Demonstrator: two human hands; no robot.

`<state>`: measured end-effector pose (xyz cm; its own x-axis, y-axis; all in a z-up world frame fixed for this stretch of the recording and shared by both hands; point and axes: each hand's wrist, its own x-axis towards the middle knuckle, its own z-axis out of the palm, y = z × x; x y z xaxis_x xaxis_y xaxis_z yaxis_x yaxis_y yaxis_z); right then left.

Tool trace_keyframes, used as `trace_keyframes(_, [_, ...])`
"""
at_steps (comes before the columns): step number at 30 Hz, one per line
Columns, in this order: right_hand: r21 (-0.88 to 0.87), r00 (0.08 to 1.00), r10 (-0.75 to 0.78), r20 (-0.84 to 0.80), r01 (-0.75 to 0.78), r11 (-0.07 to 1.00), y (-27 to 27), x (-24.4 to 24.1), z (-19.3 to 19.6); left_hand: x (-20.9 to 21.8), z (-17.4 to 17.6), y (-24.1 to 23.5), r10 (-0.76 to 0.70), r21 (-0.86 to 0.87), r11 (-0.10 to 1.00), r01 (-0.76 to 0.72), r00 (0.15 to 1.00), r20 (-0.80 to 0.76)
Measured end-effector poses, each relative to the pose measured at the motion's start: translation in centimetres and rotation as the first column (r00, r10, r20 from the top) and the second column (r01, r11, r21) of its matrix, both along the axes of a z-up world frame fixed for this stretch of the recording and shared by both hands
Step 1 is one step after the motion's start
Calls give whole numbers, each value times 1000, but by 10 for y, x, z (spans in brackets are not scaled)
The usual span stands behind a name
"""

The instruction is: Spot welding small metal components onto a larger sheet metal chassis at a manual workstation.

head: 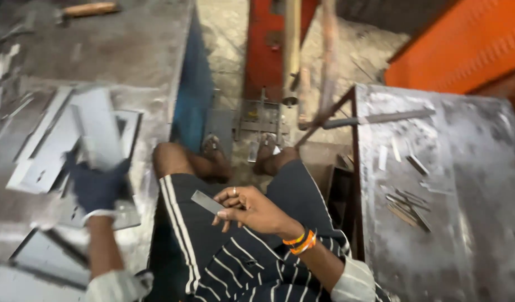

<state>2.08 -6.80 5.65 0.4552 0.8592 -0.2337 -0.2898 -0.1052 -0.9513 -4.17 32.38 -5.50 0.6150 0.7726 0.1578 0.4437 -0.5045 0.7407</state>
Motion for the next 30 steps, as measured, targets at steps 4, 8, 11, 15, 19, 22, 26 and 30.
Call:
trace_keyframes(4, [75,996,-93,15,91,993,-19,11,-9,9,82,-32,-90,-466,796,385,838,538])
trace_keyframes(8, [138,979,-200,-29,202,970,-43,23,-5,38,89,-84,-131,-551,597,583,748,651])
trace_keyframes(11, [254,938,-320,-133,344,904,-70,30,-19,59,79,-142,-100,-671,493,554,802,589])
trace_keyframes(15, [109,748,-651,-131,664,740,-129,43,-75,78,73,-212,-141,-725,409,555,823,551])
trace_keyframes(19, [-92,404,-904,-138,904,418,-187,50,-63,90,37,-248,-137,-752,414,512,852,505])
trace_keyframes(22, [-231,266,-843,468,957,174,-244,68,-98,92,15,-260,-89,-810,314,496,865,495])
trace_keyframes(26, [-205,157,-457,876,977,-56,-322,133,-156,89,25,-290,35,-905,227,360,926,377])
trace_keyframes(30, [-172,137,-180,974,966,-192,-366,177,-188,83,26,-311,-31,-919,197,340,939,341])
